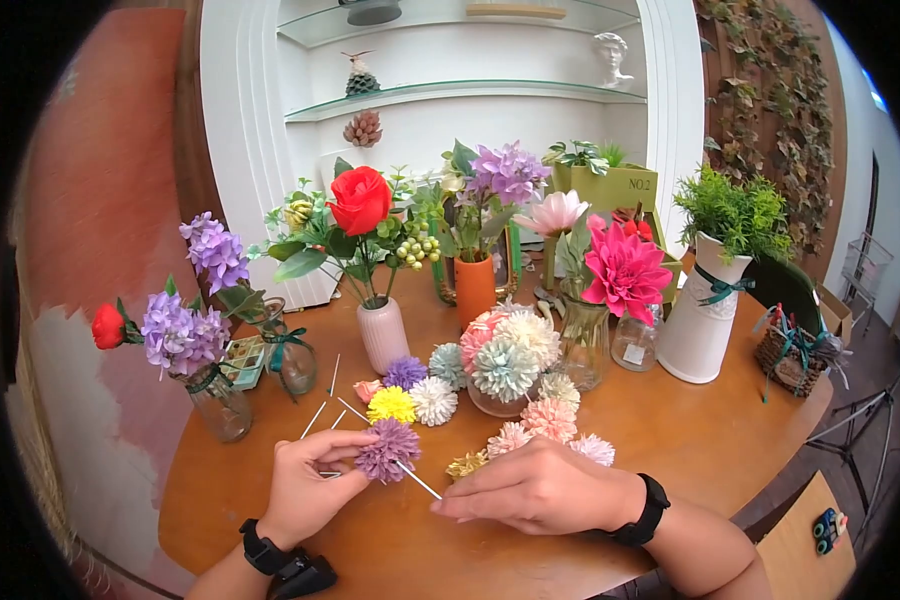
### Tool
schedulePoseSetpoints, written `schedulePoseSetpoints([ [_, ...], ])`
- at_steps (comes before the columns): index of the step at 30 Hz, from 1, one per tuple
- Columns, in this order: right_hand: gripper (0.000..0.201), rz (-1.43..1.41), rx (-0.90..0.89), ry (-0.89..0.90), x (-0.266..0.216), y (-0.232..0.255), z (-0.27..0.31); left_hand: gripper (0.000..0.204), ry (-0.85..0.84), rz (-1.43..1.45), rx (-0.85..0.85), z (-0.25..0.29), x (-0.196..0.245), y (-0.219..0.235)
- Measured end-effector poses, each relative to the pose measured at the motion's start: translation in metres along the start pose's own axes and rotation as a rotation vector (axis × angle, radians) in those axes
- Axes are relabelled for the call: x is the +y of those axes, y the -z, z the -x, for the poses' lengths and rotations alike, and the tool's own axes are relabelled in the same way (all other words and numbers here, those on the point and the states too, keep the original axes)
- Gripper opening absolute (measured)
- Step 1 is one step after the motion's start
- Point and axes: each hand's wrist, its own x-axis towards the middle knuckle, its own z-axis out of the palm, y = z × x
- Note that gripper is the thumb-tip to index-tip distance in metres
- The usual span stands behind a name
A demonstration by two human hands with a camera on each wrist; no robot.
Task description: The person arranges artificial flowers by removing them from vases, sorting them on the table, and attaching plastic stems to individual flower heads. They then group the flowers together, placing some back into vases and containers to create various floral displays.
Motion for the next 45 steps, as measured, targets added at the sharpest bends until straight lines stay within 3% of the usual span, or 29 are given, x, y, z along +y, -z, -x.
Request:
schedulePoseSetpoints([
  [16, 0.022, -0.025, 0.069, -0.015, -0.0009, -0.0051, -0.0003, 0.035, 0.015, 0.076, 0.003, 0.0002, -0.0041, -0.0061],
  [21, 0.022, -0.006, -0.005, -0.047, 0.0010, -0.0078, 0.0024, 0.038, -0.031, 0.159, 0.014, 0.0003, -0.0005, -0.0052],
  [34, 0.025, 0.021, 0.002, -0.044, -0.0010, -0.0057, -0.0001, 0.034, -0.041, 0.107, 0.001, 0.0028, 0.0043, -0.0039],
  [40, 0.025, -0.030, 0.079, 0.000, -0.0011, -0.0036, -0.0031, 0.033, -0.047, 0.112, 0.037, 0.0018, -0.0019, -0.0082],
  [45, 0.034, 0.046, 0.100, -0.191, -0.0042, 0.0018, -0.0017, 0.034, -0.016, 0.132, 0.032, 0.0019, -0.0044, -0.0072],
])
